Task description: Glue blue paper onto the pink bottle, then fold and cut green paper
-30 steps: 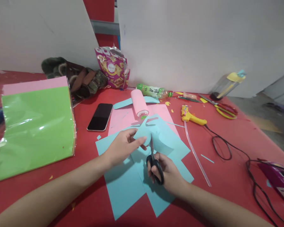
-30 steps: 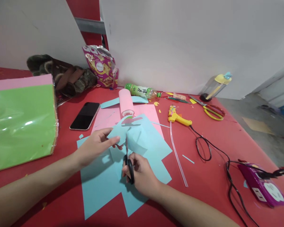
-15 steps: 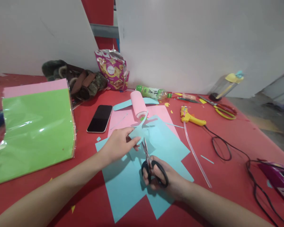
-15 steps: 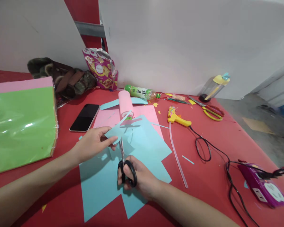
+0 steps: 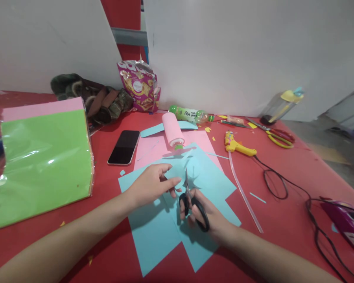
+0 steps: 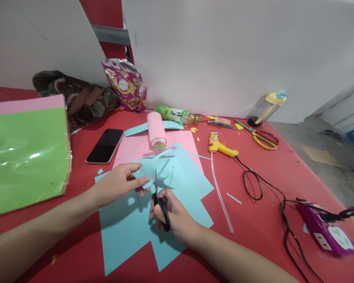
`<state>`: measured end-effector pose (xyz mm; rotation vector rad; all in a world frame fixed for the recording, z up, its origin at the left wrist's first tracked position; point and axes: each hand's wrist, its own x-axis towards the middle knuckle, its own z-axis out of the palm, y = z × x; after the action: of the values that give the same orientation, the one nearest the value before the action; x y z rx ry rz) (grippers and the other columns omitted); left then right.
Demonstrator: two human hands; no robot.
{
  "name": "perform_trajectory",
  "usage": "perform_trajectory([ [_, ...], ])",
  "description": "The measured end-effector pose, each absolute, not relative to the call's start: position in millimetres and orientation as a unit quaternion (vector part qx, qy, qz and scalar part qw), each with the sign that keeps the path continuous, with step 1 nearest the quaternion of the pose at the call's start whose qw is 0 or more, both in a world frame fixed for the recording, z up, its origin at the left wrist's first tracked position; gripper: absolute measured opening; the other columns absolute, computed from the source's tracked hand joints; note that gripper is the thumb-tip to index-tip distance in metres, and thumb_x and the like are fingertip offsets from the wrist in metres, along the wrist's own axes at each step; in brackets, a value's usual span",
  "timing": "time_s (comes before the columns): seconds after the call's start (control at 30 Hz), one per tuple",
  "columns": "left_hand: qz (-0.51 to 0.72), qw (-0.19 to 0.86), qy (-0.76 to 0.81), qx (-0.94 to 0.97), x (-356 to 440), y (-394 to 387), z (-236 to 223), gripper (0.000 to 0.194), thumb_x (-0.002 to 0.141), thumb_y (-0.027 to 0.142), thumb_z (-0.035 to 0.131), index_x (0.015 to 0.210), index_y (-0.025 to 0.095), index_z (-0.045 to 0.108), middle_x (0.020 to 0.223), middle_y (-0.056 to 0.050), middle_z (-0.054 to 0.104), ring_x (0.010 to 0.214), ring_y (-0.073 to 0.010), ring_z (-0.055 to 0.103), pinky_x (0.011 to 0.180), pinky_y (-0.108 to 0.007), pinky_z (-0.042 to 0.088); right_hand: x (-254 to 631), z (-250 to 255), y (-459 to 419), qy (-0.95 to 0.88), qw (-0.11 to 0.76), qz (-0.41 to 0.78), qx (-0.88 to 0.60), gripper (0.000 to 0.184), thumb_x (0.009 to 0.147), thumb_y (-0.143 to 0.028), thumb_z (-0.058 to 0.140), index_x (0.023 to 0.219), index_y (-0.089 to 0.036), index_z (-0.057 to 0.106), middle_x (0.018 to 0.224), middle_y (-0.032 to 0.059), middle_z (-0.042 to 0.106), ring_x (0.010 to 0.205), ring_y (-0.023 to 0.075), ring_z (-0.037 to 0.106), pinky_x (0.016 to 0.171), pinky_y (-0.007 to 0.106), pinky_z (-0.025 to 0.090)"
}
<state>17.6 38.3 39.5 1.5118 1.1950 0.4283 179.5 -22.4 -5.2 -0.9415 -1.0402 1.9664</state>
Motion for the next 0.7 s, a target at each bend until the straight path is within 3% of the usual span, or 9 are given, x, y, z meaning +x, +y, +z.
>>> perform_trajectory([
  [0.3, 0.188, 0.568, 0.494, 0.631, 20.3, 33.5, 38.0, 0.021, 0.072, 0.034, 0.048, 0.061, 0.019, 0.037, 0.051, 0.007, 0.047, 0.055, -0.0138, 0.06, 0.041, -0.019, 0.032, 179.1, -5.9, -23.7, -0.431, 0.369, 0.744, -0.353, 0.044, 0.065, -0.058, 0.053, 0.075, -0.021, 0.032, 0.08, 0.0002, 0.044, 0.065, 0.01, 0.048, 0.048, 0.022, 0.035],
  [0.7, 0.168, 0.511, 0.515, 0.668, 17.8, 36.3, 40.1, 0.02, 0.071, 0.038, 0.048, 0.071, 0.018, 0.042, 0.052, 0.004, 0.056, 0.054, -0.0155, 0.059, 0.039, -0.02, 0.031, 178.8, -9.1, -22.1, -0.454, 0.366, 0.714, -0.388, 0.045, 0.065, -0.059, 0.052, 0.072, -0.02, 0.031, 0.066, -0.0049, 0.042, 0.054, 0.0069, 0.048, 0.045, 0.02, 0.03],
])
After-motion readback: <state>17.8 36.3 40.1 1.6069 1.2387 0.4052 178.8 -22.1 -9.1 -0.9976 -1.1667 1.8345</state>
